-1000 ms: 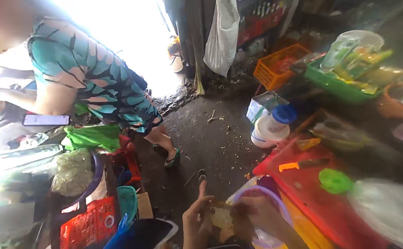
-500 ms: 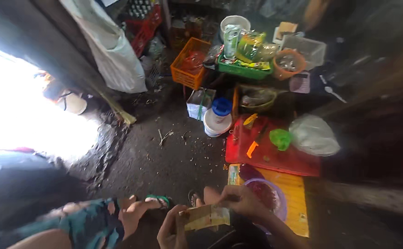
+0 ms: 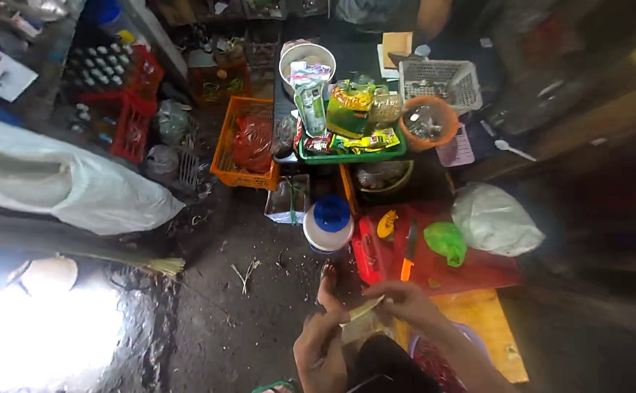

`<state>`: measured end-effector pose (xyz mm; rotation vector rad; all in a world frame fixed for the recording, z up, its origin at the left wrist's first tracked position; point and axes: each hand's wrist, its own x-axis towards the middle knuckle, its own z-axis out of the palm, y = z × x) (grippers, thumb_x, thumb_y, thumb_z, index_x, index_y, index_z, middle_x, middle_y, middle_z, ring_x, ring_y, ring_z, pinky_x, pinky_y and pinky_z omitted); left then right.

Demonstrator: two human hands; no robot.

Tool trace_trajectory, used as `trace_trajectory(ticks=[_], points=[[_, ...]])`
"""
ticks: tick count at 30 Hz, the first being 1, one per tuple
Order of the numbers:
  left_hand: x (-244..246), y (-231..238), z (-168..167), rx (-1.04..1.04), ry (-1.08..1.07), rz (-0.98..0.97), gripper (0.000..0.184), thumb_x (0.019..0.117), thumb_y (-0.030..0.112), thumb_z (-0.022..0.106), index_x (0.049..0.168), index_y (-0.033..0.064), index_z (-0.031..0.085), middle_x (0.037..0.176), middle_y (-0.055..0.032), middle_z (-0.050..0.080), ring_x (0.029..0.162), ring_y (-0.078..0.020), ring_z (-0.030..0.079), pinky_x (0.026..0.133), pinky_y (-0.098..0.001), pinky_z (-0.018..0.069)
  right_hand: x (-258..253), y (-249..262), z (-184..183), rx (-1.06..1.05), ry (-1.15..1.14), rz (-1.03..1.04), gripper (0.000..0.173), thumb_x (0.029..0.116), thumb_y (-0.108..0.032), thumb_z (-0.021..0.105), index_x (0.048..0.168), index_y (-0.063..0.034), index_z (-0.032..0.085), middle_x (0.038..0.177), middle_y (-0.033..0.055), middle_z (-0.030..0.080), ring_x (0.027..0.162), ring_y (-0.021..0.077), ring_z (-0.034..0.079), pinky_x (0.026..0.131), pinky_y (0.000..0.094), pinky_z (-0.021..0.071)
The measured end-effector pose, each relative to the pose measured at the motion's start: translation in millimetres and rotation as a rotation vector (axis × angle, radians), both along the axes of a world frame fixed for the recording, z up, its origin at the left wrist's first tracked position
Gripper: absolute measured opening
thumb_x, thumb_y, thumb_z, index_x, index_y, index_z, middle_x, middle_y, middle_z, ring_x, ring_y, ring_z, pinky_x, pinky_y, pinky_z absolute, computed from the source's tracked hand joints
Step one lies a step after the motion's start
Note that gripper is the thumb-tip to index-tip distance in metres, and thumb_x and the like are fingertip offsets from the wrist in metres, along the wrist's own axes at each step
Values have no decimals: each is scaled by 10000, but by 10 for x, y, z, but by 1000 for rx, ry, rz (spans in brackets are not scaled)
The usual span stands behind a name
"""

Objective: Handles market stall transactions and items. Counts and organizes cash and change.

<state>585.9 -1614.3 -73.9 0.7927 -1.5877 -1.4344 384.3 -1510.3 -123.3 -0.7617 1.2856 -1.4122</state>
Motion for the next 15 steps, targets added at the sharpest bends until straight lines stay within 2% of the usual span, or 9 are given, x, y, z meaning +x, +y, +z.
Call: trace_trajectory(ticks=[2,4,5,6,8,10,12,13,15], points=[[-287,-346,14,48,33,45,198,1002,77,595,1110,180,725,1022,92,729,887,26,658,802,-150,552,-239,-320,72,52,-57,-135,239,857,-12,756,1038,-159,809,991,-8,780,844,52,717,753,235,607],[-511,-630,-17,82,29,64,181,1020,114,596,1121,198,720,1058,104,721,928,16,660,851,-165,554,-451,-540,182,74,-31,-190,236,847,19,761,1006,-146,819,969,-2,787,801,50,726,715,227,616],[-603,-762,-54,87,18,61,185,1021,132,595,1132,216,717,1079,110,720,944,9,663,885,-185,547,-547,-635,238,85,-8,-210,249,842,39,755,1002,-140,821,965,5,790,741,52,724,640,224,616],[-688,-901,-91,90,15,54,184,1026,144,595,1145,218,714,1091,102,716,920,7,664,862,-185,555,-634,-737,292,102,17,-243,258,842,53,747,1003,-134,822,955,12,793,645,50,706,533,220,595],[-848,-1227,-147,124,-1,37,199,1050,154,567,1219,159,673,1098,56,704,791,4,666,690,-165,586,-815,-1019,410,168,142,-361,259,853,46,713,1037,-107,813,936,15,791,508,39,629,410,217,526],[-960,-1579,-169,217,-44,-6,296,1069,113,497,1353,30,509,912,19,691,641,-27,634,555,-187,557,-1053,-1396,583,293,355,-499,184,922,-76,719,1097,-76,777,937,16,771,559,52,633,450,232,539],[-1061,-1974,-264,328,-57,-37,379,1054,51,480,1407,-52,386,831,-31,645,626,-79,618,552,-217,547,-1429,-1812,723,346,572,-549,237,996,-198,659,1181,-67,730,1013,21,743,768,64,679,663,256,592],[-1113,-2164,-331,379,-64,-27,389,1044,34,485,1405,-63,380,827,-51,640,620,-92,614,548,-220,541,-1626,-2059,788,353,687,-554,258,1012,-221,630,1201,-69,717,1038,24,733,831,60,674,738,264,583],[-1202,-2564,-473,444,-88,-10,393,1036,31,493,1401,-69,387,858,-69,646,635,-99,616,557,-220,534,-2023,-2689,889,328,901,-524,269,1029,-212,591,1223,-60,698,1061,65,716,846,90,661,765,310,570]])
